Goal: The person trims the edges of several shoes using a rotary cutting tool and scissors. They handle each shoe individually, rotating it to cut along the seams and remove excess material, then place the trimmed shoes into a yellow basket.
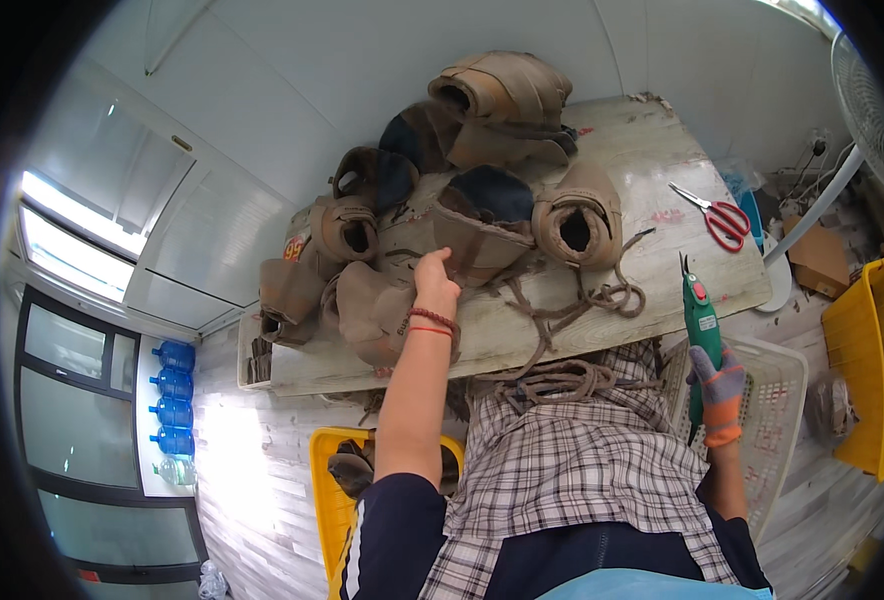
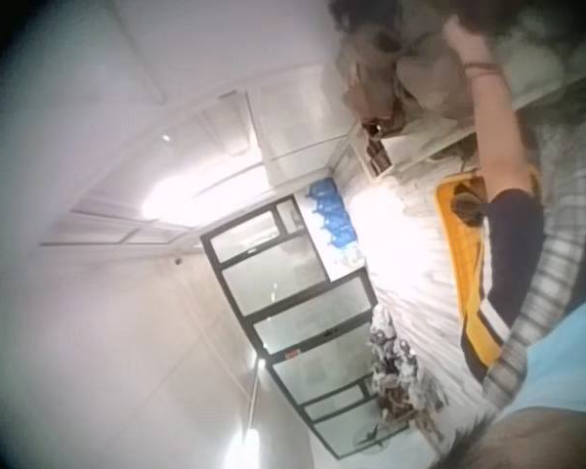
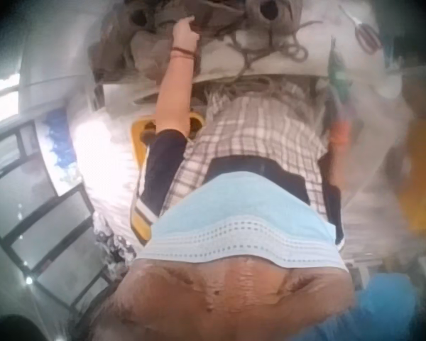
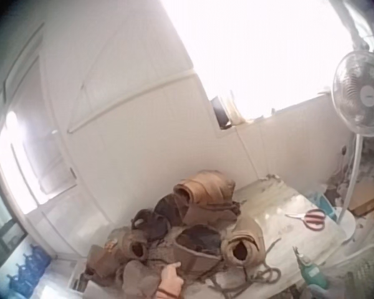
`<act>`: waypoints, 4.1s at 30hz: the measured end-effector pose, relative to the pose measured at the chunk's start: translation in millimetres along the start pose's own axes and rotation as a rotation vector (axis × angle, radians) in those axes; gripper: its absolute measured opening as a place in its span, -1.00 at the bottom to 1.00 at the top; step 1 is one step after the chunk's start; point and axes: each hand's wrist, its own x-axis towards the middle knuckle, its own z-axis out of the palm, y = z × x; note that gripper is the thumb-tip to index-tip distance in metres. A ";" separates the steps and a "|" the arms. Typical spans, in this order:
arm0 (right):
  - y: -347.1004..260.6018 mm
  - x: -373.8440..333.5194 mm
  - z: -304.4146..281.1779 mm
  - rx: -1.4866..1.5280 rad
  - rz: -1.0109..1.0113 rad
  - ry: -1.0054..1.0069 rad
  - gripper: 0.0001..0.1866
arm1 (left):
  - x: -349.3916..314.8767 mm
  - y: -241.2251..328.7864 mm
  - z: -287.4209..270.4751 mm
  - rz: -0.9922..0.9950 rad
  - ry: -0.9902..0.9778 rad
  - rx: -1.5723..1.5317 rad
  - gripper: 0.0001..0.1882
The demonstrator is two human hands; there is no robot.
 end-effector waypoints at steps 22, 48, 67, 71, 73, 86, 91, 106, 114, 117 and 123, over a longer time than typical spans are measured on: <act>-76.6 21.8 34.2 -0.695 -1.312 0.033 -0.27 | -99.1 80.8 -19.5 -0.236 -0.523 -0.368 -0.64; -85.5 0.2 62.5 -0.349 -1.030 -0.253 -0.27 | -189.4 24.9 -4.4 0.178 -0.795 -0.375 -0.62; -87.2 0.0 80.6 0.034 -0.559 -0.373 -0.30 | -161.7 -22.4 -23.3 1.090 -0.792 0.931 -0.62; -99.0 -3.3 75.4 0.082 -0.401 -0.394 -0.34 | -166.3 -18.0 -17.9 1.543 -0.733 1.326 -0.60; -99.3 -2.0 73.2 0.049 -0.363 -0.384 -0.35 | -165.6 -20.4 -20.5 1.601 -0.701 1.424 -0.58; -96.8 13.7 69.4 0.176 -0.298 -0.301 -0.44 | -162.9 -24.6 -32.1 1.647 -0.542 1.360 -0.61; -81.3 15.5 52.0 0.213 -0.210 -0.206 -0.53 | -96.0 25.7 -38.1 1.463 -0.255 1.445 -0.71; -46.3 13.3 22.5 0.020 -0.152 -0.084 -0.55 | 52.8 120.4 223.2 -0.040 -0.453 -0.137 -0.38; -40.9 16.8 25.2 -0.006 -0.140 -0.076 -0.50 | 39.0 20.2 164.1 0.023 -0.657 -0.083 -0.51; -55.3 14.6 24.4 0.025 -0.124 -0.134 -0.43 | 11.0 5.0 122.2 0.102 -0.761 -0.151 -0.60; -66.3 17.5 22.0 -0.250 -0.527 -0.037 -0.37 | -39.4 27.5 52.3 0.171 -0.773 -0.194 -0.66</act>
